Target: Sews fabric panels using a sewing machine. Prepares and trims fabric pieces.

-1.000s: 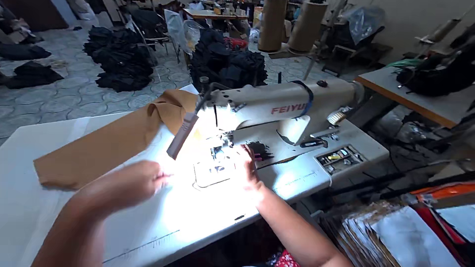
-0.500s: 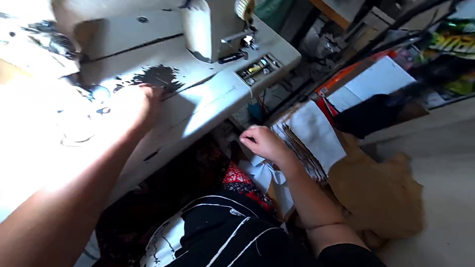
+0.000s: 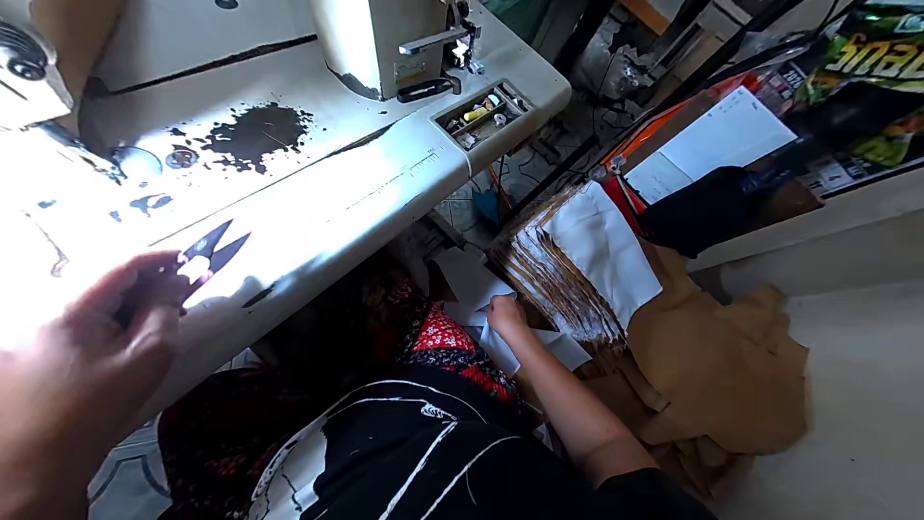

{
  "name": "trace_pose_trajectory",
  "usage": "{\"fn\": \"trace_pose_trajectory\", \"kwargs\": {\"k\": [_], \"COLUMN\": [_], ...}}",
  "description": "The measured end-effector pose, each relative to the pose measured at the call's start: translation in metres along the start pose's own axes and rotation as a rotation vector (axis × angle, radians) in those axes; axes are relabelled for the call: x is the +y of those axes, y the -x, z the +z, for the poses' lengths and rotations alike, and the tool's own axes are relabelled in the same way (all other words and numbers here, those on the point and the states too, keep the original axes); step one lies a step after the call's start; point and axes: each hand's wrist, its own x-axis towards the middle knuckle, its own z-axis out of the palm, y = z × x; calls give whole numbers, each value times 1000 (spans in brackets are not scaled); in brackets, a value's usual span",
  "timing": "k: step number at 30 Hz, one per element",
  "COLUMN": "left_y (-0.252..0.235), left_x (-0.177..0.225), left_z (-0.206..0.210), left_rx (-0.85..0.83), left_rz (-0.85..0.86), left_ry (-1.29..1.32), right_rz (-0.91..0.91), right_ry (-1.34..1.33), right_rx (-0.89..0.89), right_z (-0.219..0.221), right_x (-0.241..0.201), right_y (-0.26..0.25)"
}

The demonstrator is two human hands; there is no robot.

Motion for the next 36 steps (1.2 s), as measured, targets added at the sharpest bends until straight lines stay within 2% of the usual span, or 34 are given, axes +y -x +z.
{"fn": "trace_pose_trajectory", "kwargs": {"k": [6, 9, 11, 17, 19, 20, 21, 23, 26, 29, 32, 36], "left_y": [60, 78, 83, 65, 57, 54, 52, 51, 51, 46, 38, 26], "left_x": [-12, -11, -6, 18, 36, 44, 50, 58, 62, 63, 69, 76], "left_z": [-18, -23, -23, -7, -1, 1, 5, 12, 24, 36, 42, 49], "left_rx": [44, 51, 41, 35, 76, 97, 115, 126, 82, 12, -99, -188], "left_rz": [-42, -59, -70, 72, 135, 169, 197, 227, 214, 211, 157, 42], "left_ry": [157, 225, 277, 418, 415, 415, 423, 457, 505, 515, 483, 482], "right_rz": [36, -102, -295, -923, -1125, -1219, -1288, -1335, -1282, -1254, -1273, -1254], "right_ry": [107, 53, -119, -658, -887, -962, -987, -902, -652, -577, -603, -644], "right_rx": [-130, -170, -35, 707, 858, 880, 851, 674, 349, 47, -62, -96], "right_z": [-2, -17, -41, -174, -207, -215, -219, -209, -161, -126, -110, -106], "right_x": [-11, -15, -26, -106, -138, -152, -163, -174, -169, -162, -156, -151], "right_y": [4, 7, 12, 65, 82, 89, 96, 110, 117, 105, 101, 101]}}
